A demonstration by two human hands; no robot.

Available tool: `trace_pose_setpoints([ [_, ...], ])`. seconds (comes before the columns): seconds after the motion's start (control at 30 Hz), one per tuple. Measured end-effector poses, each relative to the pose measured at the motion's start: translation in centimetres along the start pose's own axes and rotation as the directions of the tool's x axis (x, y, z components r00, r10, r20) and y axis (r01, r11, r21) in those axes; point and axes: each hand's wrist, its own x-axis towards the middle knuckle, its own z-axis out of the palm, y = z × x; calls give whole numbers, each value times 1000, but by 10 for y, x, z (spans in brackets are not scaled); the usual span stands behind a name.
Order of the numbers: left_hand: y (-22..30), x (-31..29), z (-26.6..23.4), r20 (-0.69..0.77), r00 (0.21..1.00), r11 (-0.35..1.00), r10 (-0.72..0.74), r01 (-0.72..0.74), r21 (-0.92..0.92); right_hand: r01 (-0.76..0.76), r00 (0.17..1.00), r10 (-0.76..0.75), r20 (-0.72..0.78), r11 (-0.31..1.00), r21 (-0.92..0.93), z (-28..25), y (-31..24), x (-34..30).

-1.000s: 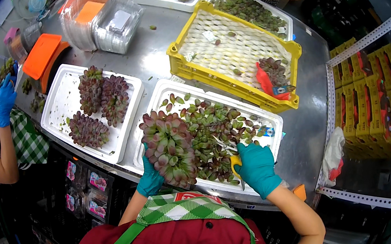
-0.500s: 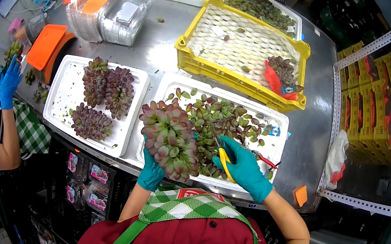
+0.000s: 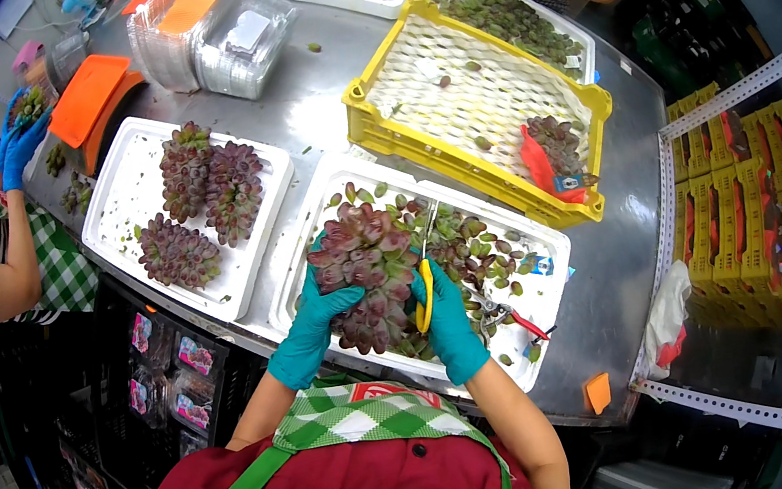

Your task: The person trims and sorts succulent plants using shears and by hand, eventually placing them into a crate.

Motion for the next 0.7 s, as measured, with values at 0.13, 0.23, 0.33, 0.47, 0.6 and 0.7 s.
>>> trace_pose_setpoints([
  [0.13, 17, 5, -5, 217, 973, 956, 80, -136, 261, -196, 981, 188, 55, 935, 297, -14, 2, 2],
  [0.23, 14, 18, -14, 184, 981, 981, 69, -99, 164, -220, 975, 183, 126, 876, 429, -24, 12, -3],
  [0.33, -7, 19, -13, 273, 962, 996, -14, 36, -77, -207, 978, 174, 115, 881, 425, -27, 26, -7],
  [0.47, -21, -1, -18, 315, 906, 814, -283, 400, -420, -278, 960, 271, 70, 902, 331, 7, 0, -11],
  [0.6, -45, 1, -30, 412, 898, 674, -153, 399, -621, -177, 982, 184, 43, 976, -128, 12, -17, -1],
  [0.7, 9, -18, -5, 293, 941, 831, -173, 299, -470, -88, 989, 111, 96, 973, -215, 39, -62, -17],
])
